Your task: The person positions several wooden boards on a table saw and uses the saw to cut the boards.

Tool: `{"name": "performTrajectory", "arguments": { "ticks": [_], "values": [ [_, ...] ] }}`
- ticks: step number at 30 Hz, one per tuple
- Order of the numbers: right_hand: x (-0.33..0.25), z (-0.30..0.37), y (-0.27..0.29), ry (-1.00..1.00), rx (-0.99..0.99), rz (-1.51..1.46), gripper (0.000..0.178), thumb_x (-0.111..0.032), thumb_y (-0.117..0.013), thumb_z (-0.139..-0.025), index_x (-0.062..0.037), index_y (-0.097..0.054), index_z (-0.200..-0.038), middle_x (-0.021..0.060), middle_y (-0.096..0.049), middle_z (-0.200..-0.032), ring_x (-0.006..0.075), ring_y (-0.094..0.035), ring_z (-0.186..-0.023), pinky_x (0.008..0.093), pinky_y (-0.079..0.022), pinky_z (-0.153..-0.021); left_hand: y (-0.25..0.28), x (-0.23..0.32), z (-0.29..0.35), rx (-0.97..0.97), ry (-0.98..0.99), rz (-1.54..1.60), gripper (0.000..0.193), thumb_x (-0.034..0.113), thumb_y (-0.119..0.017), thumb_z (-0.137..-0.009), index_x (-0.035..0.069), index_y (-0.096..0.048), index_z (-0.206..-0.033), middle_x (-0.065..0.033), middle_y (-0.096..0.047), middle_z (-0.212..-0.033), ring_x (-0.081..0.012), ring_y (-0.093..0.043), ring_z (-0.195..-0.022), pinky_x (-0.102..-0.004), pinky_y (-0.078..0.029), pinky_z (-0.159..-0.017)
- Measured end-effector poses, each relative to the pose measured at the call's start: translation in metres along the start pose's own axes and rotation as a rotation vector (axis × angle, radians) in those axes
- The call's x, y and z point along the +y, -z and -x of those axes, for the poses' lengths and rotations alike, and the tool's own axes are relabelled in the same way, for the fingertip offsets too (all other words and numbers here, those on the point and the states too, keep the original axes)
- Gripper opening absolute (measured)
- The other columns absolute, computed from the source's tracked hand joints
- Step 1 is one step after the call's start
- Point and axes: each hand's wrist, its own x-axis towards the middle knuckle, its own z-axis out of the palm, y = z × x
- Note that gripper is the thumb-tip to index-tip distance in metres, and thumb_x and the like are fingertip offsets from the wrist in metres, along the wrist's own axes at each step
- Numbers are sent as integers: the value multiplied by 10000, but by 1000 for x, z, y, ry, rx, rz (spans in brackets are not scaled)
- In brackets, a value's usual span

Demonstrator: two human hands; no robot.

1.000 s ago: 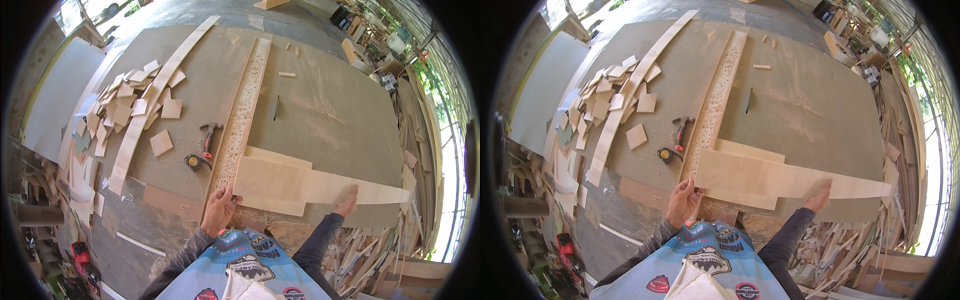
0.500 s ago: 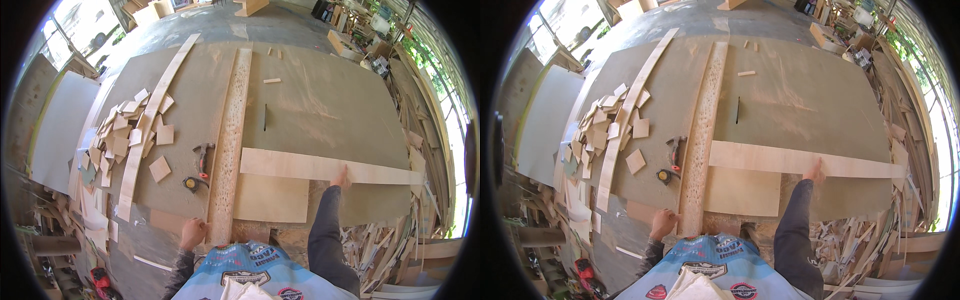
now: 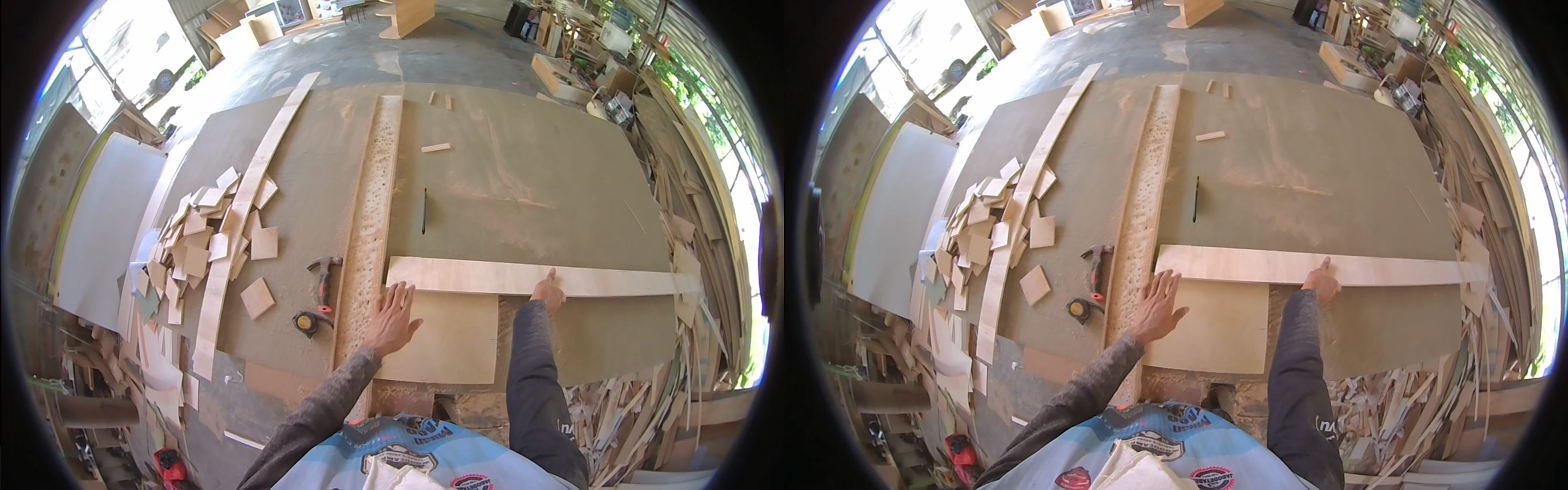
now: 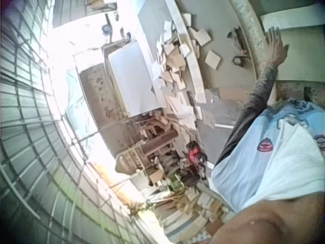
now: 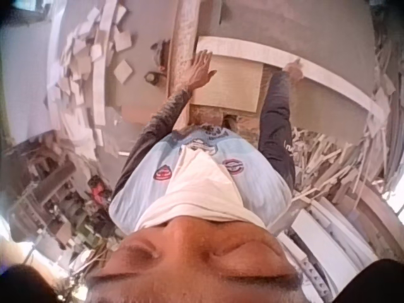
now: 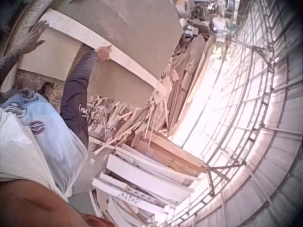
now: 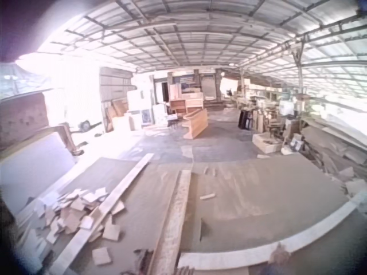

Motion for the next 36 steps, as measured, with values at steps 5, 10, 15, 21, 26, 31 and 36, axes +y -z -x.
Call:
{"name": "performTrajectory", "arguments": {
  "ticks": [5, 10, 15, 21, 26, 31, 36],
  "values": [
    [13, -43, -18, 262, -8, 100, 927, -801, -496, -878, 79, -630, -1140, 250, -695, -1179, 382, -687, -1100, 486, -530, -951, -31, -11, -30, -167, 66, -105, 850, 441, -563, -990, 3, -163, -1598, -203, -155, -1662, -344, -127, -1560, -610, -226, -1179],
    [22, -53, 16, 318, -280, 243, 781, -728, -533, -904, 12, -685, -1105, 203, -729, -1129, 315, -707, -1064, 475, -536, -882, -26, -3, -35, -246, 123, -106, 884, 496, -532, -995, -8, -136, -1605, -158, -225, -1630, -303, -227, -1510, -608, -201, -1165],
    [1, -27, 64, 387, -489, 506, 615, -603, -634, -878, -27, -697, -1085, 128, -755, -974, 277, -721, -973, 461, -521, -788, -57, -23, -21, -64, 122, -208, 940, 623, -504, -961, -29, -220, -1576, -147, -312, -1551, -284, -270, -1464, -579, -184, -1145],
    [5, -51, 71, 1455, -247, 413, 800, -111, -811, -597, -122, -543, -1351, 152, -543, -1369, 319, -484, -1340, 460, -442, -1040, -56, -17, -28, -106, 128, -232, 952, 637, -530, -939, -48, -270, -1548, -165, -346, -1531, -293, -305, -1425, -565, -189, -1134],
    [-13, -41, 41, 1516, -398, 700, 1045, 32, -792, -490, -153, -428, -1452, 116, -427, -1455, 371, -377, -1378, 531, -350, -1162, -50, -15, -30, -143, 159, -183, 968, 620, -586, -915, -37, -270, -1551, -159, -338, -1540, -296, -293, -1431, -548, -192, -1136],
    [-38, -38, 30, 1559, -533, 807, 1100, 46, -811, -414, -136, -445, -1435, 144, -457, -1417, 390, -392, -1355, 544, -356, -1167, -38, -33, -24, -171, 147, -105, 934, 581, -650, -887, 30, -306, -1559, -146, -342, -1540, -307, -267, -1458, -573, -183, -1136],
    [-25, -80, 15, 1711, -597, 717, 1136, 57, -806, -398, -110, -443, -1461, 195, -440, -1446, 421, -384, -1352, 480, -356, -1181, -36, -32, -33, -193, 126, -62, 901, 516, -734, -836, 28, -391, -1511, -172, -391, -1499, -339, -221, -1492, -610, -147, -1148]
  ]
}}
